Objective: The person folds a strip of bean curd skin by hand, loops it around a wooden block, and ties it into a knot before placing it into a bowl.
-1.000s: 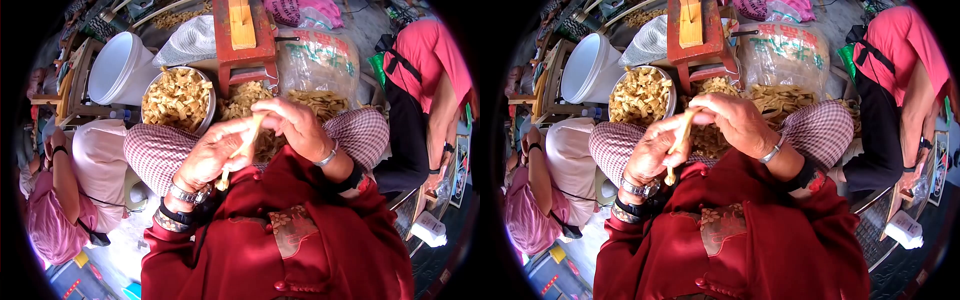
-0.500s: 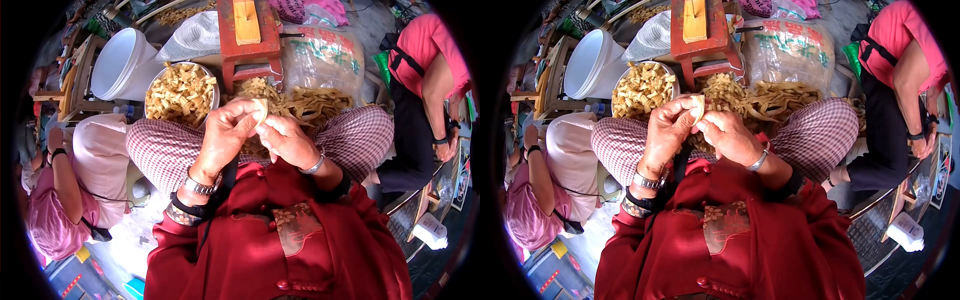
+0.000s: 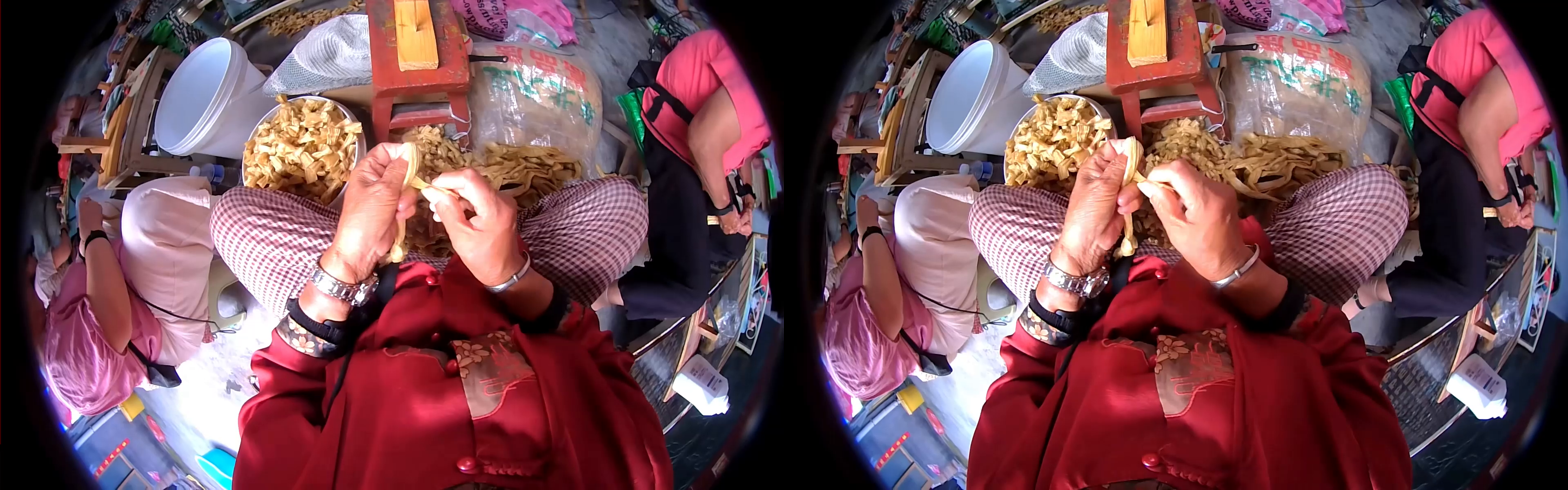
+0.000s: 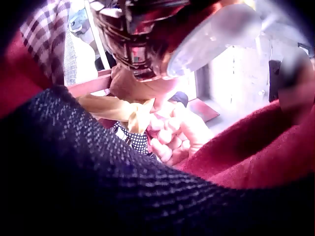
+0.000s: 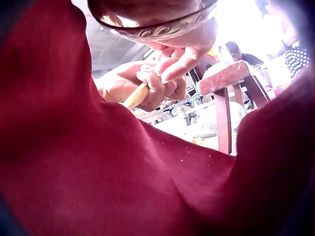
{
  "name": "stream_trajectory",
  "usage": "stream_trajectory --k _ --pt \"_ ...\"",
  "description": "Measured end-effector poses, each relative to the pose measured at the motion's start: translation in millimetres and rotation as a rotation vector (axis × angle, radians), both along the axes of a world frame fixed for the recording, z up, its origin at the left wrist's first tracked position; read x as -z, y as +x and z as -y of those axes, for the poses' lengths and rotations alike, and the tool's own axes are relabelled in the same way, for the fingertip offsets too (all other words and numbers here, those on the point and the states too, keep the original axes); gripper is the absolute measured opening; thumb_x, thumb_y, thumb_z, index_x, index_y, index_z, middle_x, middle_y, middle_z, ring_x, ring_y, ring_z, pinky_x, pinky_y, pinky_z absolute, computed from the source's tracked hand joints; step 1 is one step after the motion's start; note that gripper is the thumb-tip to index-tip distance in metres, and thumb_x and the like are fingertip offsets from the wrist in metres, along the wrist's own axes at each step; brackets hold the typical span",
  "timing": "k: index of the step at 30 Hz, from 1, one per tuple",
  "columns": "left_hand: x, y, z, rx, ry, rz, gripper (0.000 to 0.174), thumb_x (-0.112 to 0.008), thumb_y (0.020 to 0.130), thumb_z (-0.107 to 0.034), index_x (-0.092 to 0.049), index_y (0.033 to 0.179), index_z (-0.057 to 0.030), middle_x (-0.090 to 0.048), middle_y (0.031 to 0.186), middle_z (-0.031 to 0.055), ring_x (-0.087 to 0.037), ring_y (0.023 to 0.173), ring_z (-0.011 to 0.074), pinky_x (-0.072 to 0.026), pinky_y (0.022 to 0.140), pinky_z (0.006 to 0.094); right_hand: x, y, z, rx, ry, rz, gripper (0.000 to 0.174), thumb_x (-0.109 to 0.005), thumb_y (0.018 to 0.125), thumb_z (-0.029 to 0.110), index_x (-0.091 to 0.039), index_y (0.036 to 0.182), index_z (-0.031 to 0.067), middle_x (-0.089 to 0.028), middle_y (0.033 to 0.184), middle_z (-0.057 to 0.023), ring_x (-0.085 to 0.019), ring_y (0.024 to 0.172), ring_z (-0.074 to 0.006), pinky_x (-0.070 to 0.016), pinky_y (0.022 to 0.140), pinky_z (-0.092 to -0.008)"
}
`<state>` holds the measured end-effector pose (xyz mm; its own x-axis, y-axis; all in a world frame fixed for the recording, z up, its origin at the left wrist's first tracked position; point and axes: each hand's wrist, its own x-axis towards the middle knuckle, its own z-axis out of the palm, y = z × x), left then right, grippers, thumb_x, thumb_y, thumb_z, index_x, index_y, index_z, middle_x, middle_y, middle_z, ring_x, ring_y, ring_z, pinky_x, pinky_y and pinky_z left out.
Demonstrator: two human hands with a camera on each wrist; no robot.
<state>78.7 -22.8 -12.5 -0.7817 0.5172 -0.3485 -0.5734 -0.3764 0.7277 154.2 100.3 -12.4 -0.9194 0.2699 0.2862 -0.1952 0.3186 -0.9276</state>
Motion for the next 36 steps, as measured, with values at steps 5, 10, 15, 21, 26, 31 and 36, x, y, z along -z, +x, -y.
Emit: stream_trajectory --k 5,10,15,21,26,31,36 --pt "3 5 -14 0.021 -0.193 -0.089 0.018 -0.051 0.096 -0.024 -0.050 0.087 -0.0080 -0.047 0.063 -0.0033 -0.038 0.044 0.0025 -0.0306 0.038 0.0164 -3 -7 1 -0.076 0.115 -0.139 0.012 -0.061 0.082 0.001 -0.058 0.094 0.0018 -0.061 0.082 -0.0102 -0.062 0.071 -0.0246 -0.0487 0.062 -0.0324" --pt "10 11 -15 0.099 -0.239 -0.171 0.015 -0.049 0.096 -0.019 -0.048 0.091 -0.0058 -0.048 0.062 -0.0026 -0.038 0.042 0.0027 -0.0300 0.038 0.0166 6 -13 -9 -0.047 0.171 -0.231 0.011 -0.059 0.083 0.000 -0.059 0.094 0.0023 -0.060 0.082 -0.0101 -0.061 0.072 -0.0258 -0.0487 0.062 -0.0327" --pt "-1 18 -18 0.140 -0.365 -0.355 0.011 -0.043 0.096 -0.011 -0.050 0.094 -0.0014 -0.049 0.060 -0.0010 -0.042 0.046 0.0042 -0.0336 0.042 0.0197 12 -10 -4 0.139 -0.126 0.007 0.016 -0.065 0.079 -0.002 -0.055 0.090 0.0037 -0.059 0.078 -0.0078 -0.060 0.068 -0.0187 -0.0480 0.058 -0.0297" --pt "-3 23 -21 0.104 -0.494 -0.474 0.010 -0.042 0.092 -0.003 -0.050 0.097 0.0011 -0.054 0.064 0.0025 -0.050 0.052 0.0066 -0.0403 0.046 0.0226 2 -11 -13 0.109 0.220 -0.118 0.013 -0.062 0.080 -0.001 -0.056 0.090 0.0053 -0.056 0.076 -0.0084 -0.059 0.067 -0.0217 -0.0468 0.057 -0.0309" --pt "-2 21 -17 0.110 -0.571 -0.601 0.009 -0.044 0.092 -0.002 -0.050 0.098 -0.0006 -0.053 0.070 0.0000 -0.049 0.052 0.0041 -0.0381 0.045 0.0189 0 -7 -23 -0.052 0.139 -0.027 0.011 -0.060 0.081 -0.005 -0.059 0.092 -0.0013 -0.059 0.079 -0.0060 -0.058 0.067 -0.0116 -0.0462 0.059 -0.0241" --pt "-4 25 -17 0.170 -0.581 -0.653 0.007 -0.044 0.093 -0.001 -0.049 0.099 -0.0021 -0.051 0.070 -0.0007 -0.047 0.052 0.0037 -0.0374 0.045 0.0186 5 -7 -30 -0.085 -0.543 0.283 0.014 -0.063 0.084 0.004 -0.055 0.094 0.0025 -0.060 0.076 -0.0031 -0.055 0.059 -0.0059 -0.0462 0.050 -0.0198" --pt "-7 26 -19 0.147 -0.575 -0.650 0.006 -0.044 0.093 -0.001 -0.048 0.097 -0.0020 -0.052 0.069 0.0000 -0.048 0.053 0.0039 -0.0384 0.045 0.0197 7 -12 -38 -0.215 -0.635 0.369 0.016 -0.064 0.084 0.007 -0.051 0.091 0.0023 -0.056 0.071 -0.0019 -0.053 0.055 -0.0050 -0.0453 0.045 -0.0200"
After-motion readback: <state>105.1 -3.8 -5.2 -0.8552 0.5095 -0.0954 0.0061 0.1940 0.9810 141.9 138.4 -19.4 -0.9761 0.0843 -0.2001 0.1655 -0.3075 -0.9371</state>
